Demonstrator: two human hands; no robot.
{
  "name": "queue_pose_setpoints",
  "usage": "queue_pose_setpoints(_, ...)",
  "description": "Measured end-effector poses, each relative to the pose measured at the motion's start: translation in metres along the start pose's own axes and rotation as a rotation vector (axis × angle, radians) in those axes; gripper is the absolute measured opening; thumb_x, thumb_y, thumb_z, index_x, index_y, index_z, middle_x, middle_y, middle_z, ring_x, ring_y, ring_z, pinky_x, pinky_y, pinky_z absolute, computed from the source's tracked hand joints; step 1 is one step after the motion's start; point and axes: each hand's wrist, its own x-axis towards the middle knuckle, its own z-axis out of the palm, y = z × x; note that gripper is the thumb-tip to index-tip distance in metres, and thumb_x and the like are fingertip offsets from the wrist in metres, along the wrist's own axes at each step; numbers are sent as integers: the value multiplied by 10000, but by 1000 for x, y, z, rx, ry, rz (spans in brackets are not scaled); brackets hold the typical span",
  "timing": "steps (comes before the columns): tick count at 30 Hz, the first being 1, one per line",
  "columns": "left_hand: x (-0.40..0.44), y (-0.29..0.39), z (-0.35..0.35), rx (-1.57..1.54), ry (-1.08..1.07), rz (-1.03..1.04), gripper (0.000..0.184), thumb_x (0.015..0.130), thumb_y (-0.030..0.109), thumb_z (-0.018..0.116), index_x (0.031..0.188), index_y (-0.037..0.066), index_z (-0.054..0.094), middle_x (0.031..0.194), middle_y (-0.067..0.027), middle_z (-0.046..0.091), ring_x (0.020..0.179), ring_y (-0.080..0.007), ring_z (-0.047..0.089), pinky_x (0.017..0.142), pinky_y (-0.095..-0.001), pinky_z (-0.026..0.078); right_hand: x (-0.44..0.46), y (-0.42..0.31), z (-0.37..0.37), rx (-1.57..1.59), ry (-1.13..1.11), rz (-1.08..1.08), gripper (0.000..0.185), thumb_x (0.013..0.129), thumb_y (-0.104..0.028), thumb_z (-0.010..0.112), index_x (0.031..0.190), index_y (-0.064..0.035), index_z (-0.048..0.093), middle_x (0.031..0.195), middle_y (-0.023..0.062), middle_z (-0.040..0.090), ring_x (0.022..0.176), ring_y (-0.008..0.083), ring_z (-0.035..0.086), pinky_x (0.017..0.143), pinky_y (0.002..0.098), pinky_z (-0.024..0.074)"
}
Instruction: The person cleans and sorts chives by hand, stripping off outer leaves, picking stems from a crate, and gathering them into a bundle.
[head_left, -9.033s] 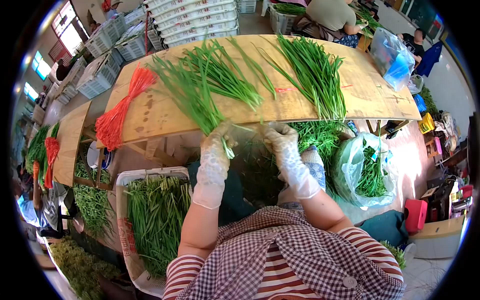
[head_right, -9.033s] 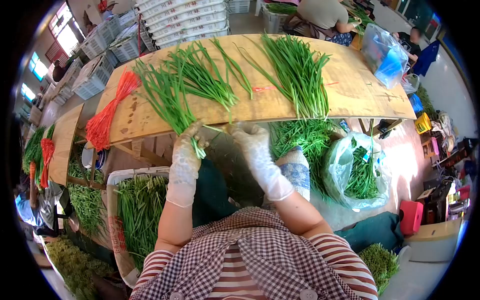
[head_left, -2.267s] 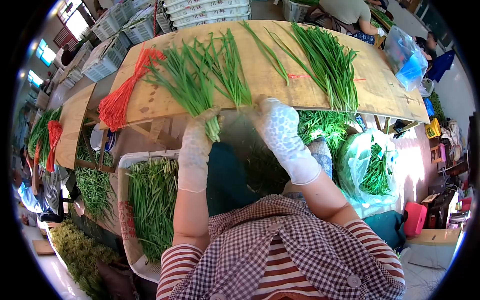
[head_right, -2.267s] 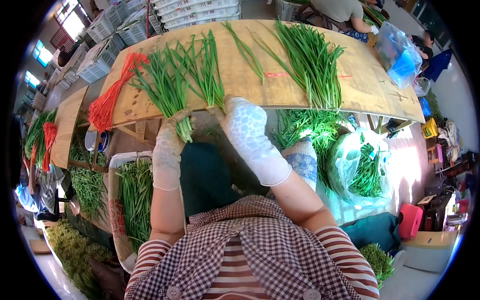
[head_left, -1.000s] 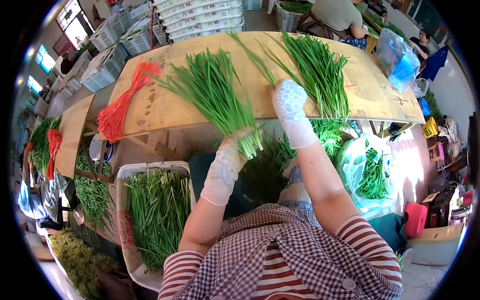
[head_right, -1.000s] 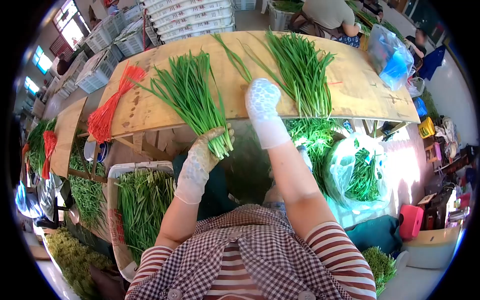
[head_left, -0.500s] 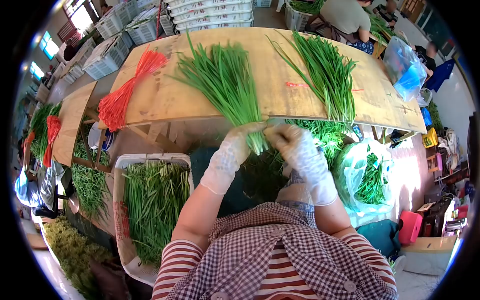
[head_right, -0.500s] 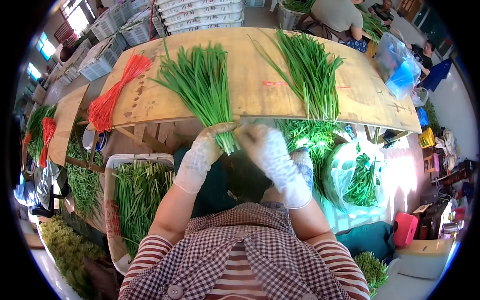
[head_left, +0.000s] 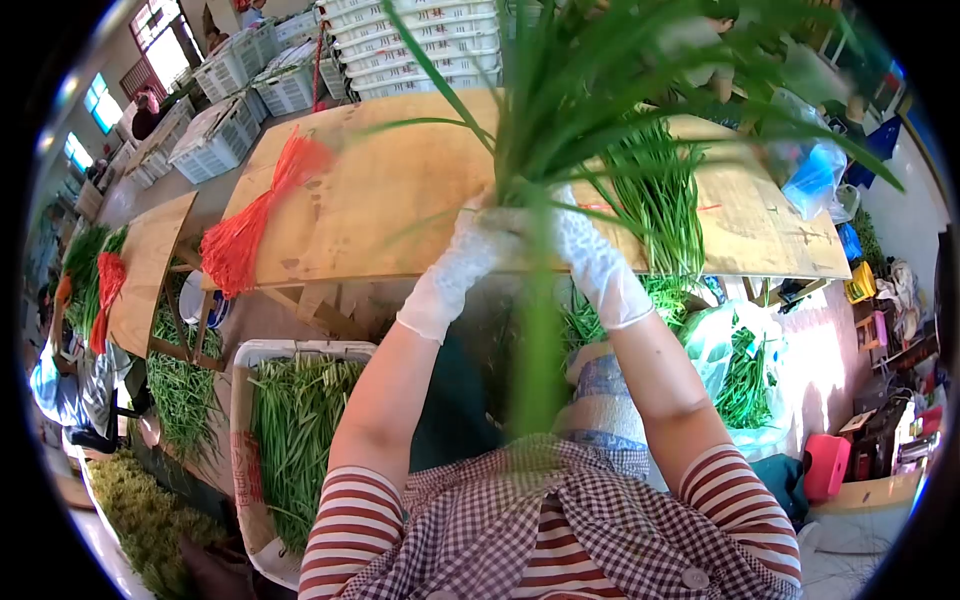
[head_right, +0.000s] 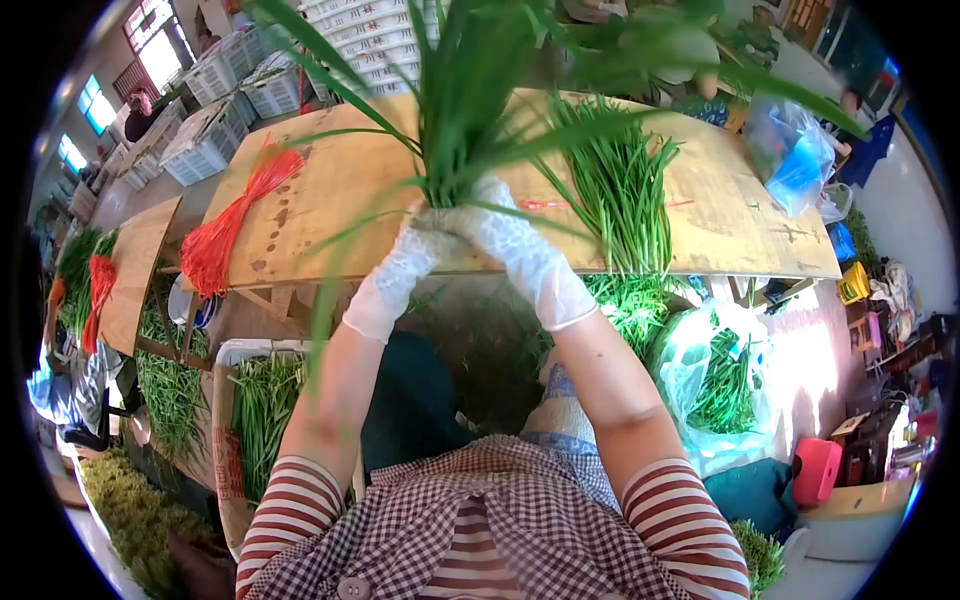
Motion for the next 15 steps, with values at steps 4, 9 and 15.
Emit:
queue_pose_setpoints(4,-1,3,7,363,243,30,326,912,147,523,1190,-23,541,1096,-183,620,971,-291,631,856,-420,538,-28,-48,-9,33,189,-135,712,692,-188,823,1293,-10,486,1124,167,634,954,204,619,793,323,523)
queue_pose_setpoints(9,-53,-11,56,-54,169,-27,299,869,77,568,1153,-16,578,1037,-144,648,942,-271,648,811,-401,554,-91,-14,-26,-367,523,-62,370,809,-205,716,1117,-10,649,1084,140,659,878,184,649,783,272,521)
queue_pose_setpoints(15,-73,-42,58,-171,172,-31,280,869,100,589,1132,3,600,1003,-105,658,896,-200,644,778,-327,549,-135,4,14,-48,585,-331,176,825,-36,662,999,-26,693,1042,108,661,977,190,622,868,310,497)
